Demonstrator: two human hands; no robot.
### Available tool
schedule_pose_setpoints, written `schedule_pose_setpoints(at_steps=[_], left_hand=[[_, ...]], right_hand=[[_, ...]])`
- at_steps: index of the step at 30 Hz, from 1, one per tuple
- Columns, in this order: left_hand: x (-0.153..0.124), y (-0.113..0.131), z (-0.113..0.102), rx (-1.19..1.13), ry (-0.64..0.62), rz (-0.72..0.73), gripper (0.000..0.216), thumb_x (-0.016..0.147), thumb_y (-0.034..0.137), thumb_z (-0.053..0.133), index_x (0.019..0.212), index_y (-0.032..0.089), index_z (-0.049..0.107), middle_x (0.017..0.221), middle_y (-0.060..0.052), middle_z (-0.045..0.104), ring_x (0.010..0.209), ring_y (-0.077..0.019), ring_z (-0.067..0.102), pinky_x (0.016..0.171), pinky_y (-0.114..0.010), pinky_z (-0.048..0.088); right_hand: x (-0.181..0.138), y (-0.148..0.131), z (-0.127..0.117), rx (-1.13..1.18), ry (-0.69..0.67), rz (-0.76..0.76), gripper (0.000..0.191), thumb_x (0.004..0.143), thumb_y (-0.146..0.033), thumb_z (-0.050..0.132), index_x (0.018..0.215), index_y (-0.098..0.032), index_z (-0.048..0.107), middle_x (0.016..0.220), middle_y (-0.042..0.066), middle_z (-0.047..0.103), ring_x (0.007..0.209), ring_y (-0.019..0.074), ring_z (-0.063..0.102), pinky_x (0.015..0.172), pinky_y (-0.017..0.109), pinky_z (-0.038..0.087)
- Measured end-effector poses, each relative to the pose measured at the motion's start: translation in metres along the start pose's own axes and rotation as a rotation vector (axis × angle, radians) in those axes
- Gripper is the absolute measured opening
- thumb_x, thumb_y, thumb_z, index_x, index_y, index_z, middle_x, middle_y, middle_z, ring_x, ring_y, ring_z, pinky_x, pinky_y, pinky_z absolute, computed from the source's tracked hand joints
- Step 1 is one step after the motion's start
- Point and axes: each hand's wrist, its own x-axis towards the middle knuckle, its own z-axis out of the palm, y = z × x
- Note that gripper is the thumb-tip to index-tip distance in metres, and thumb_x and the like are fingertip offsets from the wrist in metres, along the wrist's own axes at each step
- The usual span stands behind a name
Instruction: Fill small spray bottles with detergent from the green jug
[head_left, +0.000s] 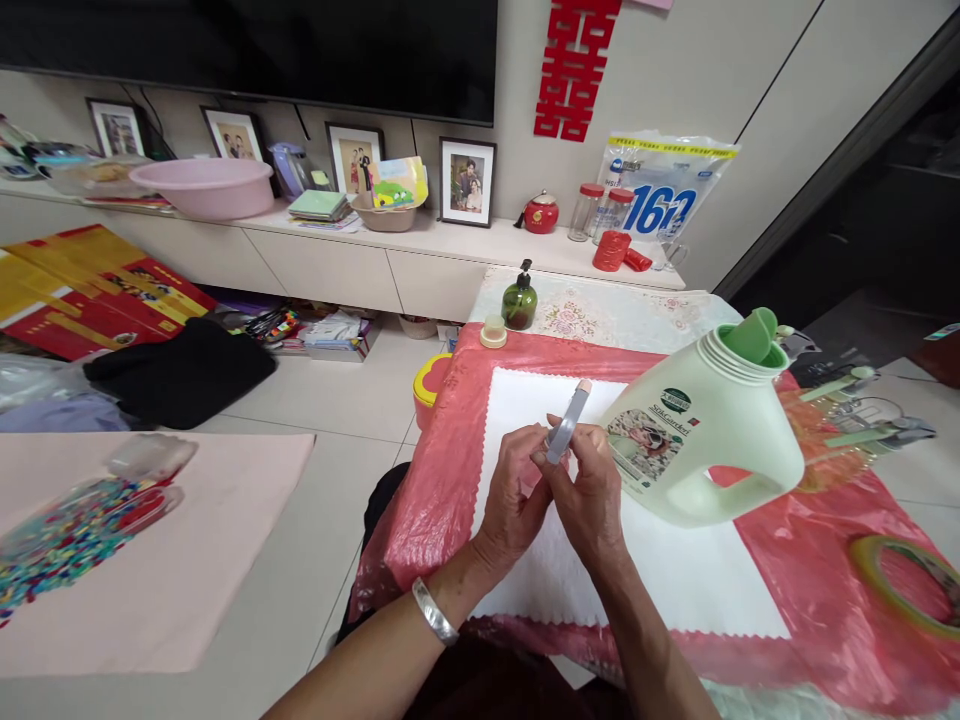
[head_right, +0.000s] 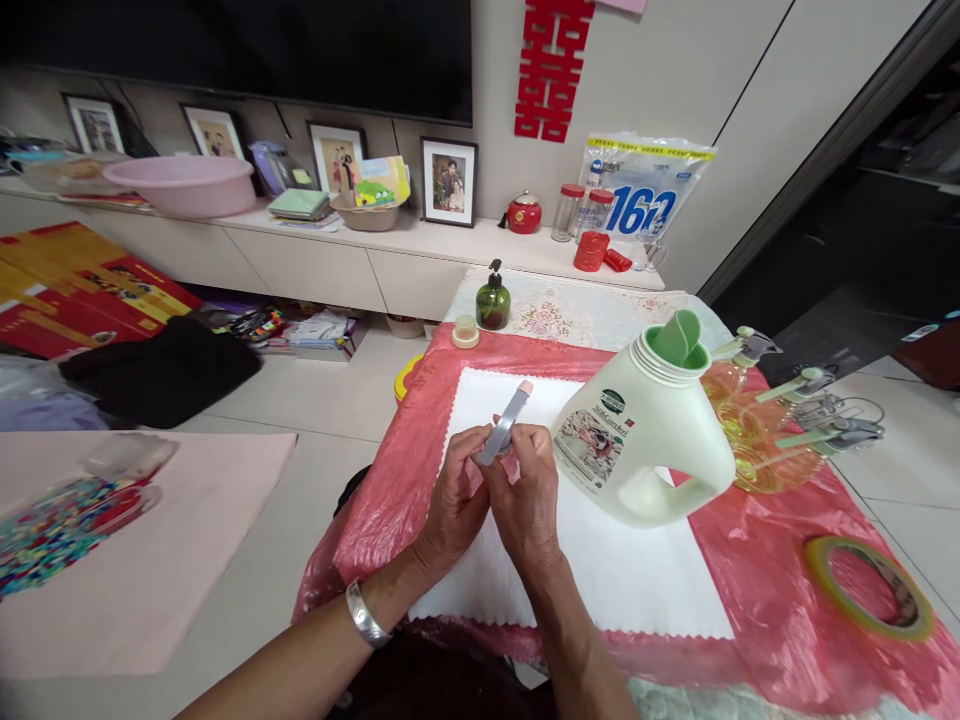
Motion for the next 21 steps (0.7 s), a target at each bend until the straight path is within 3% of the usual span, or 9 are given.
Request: schedule_pose_setpoints(at_steps=[3, 6, 13, 21], left_hand=[[-0.002, -0.002, 0.000, 0.039, 0.001, 0.015, 0.039, 0.100, 0.034, 0.058, 0.138, 0.028, 0.050, 0.129, -0.011, 0.058, 0.121, -0.0238, 0.060, 0.102, -0.045, 0.053], [-0.004, -0.003, -0.001, 0.093, 0.004, 0.022, 0.041, 0.099, 0.028, 0.061, 0.138, 0.028, 0.050, 0.131, -0.011, 0.058, 0.125, -0.0244, 0.057, 0.106, -0.047, 0.050], [0.000, 0.002, -0.001, 0.114, -0.014, 0.045, 0.041, 0.100, 0.027, 0.058, 0.140, 0.028, 0.049, 0.128, -0.010, 0.059, 0.121, -0.0234, 0.058, 0.103, -0.044, 0.052], [-0.001, 0.000, -0.002, 0.101, -0.013, 0.027, 0.037, 0.101, 0.033, 0.056, 0.138, 0.028, 0.051, 0.126, -0.011, 0.059, 0.118, -0.0249, 0.059, 0.101, -0.046, 0.053]], right_hand=[[0.000, -0.002, -0.007, 0.020, -0.092, -0.037, 0.026, 0.096, -0.038, 0.060, 0.118, -0.026, 0.068, 0.114, 0.004, 0.065, 0.107, 0.0202, 0.060, 0.091, 0.035, 0.049], [0.000, 0.001, -0.011, 0.034, -0.128, -0.042, 0.024, 0.101, -0.035, 0.054, 0.118, -0.027, 0.068, 0.115, 0.003, 0.066, 0.107, 0.0180, 0.061, 0.091, 0.032, 0.049], [0.001, 0.011, -0.006, 0.050, -0.031, -0.007, 0.015, 0.089, -0.033, 0.067, 0.098, -0.022, 0.068, 0.098, 0.003, 0.066, 0.092, 0.0190, 0.061, 0.085, 0.035, 0.048], [-0.001, 0.013, 0.002, 0.046, 0.031, 0.047, 0.028, 0.084, -0.042, 0.073, 0.098, -0.020, 0.064, 0.098, 0.005, 0.064, 0.091, 0.0205, 0.060, 0.086, 0.039, 0.051]])
